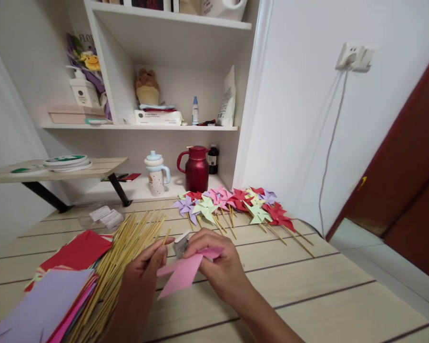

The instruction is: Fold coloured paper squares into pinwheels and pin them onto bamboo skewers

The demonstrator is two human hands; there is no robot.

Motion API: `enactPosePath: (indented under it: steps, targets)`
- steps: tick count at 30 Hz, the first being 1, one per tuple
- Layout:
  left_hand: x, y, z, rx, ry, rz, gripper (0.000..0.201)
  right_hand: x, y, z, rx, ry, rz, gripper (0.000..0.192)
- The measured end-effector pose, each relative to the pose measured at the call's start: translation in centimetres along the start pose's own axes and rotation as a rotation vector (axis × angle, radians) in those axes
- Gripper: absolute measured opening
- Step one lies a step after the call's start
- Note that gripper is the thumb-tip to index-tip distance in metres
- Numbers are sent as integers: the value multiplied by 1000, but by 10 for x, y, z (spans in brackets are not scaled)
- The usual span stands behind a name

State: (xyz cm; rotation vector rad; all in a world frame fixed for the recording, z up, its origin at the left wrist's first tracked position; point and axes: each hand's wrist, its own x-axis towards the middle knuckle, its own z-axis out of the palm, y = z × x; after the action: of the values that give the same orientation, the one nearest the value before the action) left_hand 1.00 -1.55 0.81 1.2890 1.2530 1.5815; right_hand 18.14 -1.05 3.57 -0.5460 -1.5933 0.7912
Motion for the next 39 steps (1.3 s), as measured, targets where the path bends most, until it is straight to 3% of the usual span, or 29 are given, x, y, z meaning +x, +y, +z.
enactPosePath:
  steps: [4, 8, 18, 22, 28, 31, 34, 39]
  targets:
    - [-3, 2, 4, 13, -74, 73, 30, -1, -7, -2, -72, -34, -125, 18]
    - [-6, 1, 6, 91, -118, 154, 26, 0, -5, -4, -79, -63, -163, 18]
    - [-14, 11, 7, 85, -76, 211, 20, 0, -1, -4, -85, -21, -151, 21]
    - [-14, 10, 6, -3, -110, 142, 20, 0, 0, -4, -55, 17, -129, 21]
    - [-9, 11, 4, -60, -225, -156, 40, 0, 6, -15, 25, 128, -51, 18]
    - [-7, 13, 5, -98, -160, -130, 37, 2, 5, -22, -1, 120, -60, 17]
    - [-3, 12, 2, -68, -128, -147, 39, 5, 0, -28, -74, 19, -61, 15]
    - [2, 6, -9, 19, 29, -213, 50, 8, -5, -33, -159, -101, -56, 11]
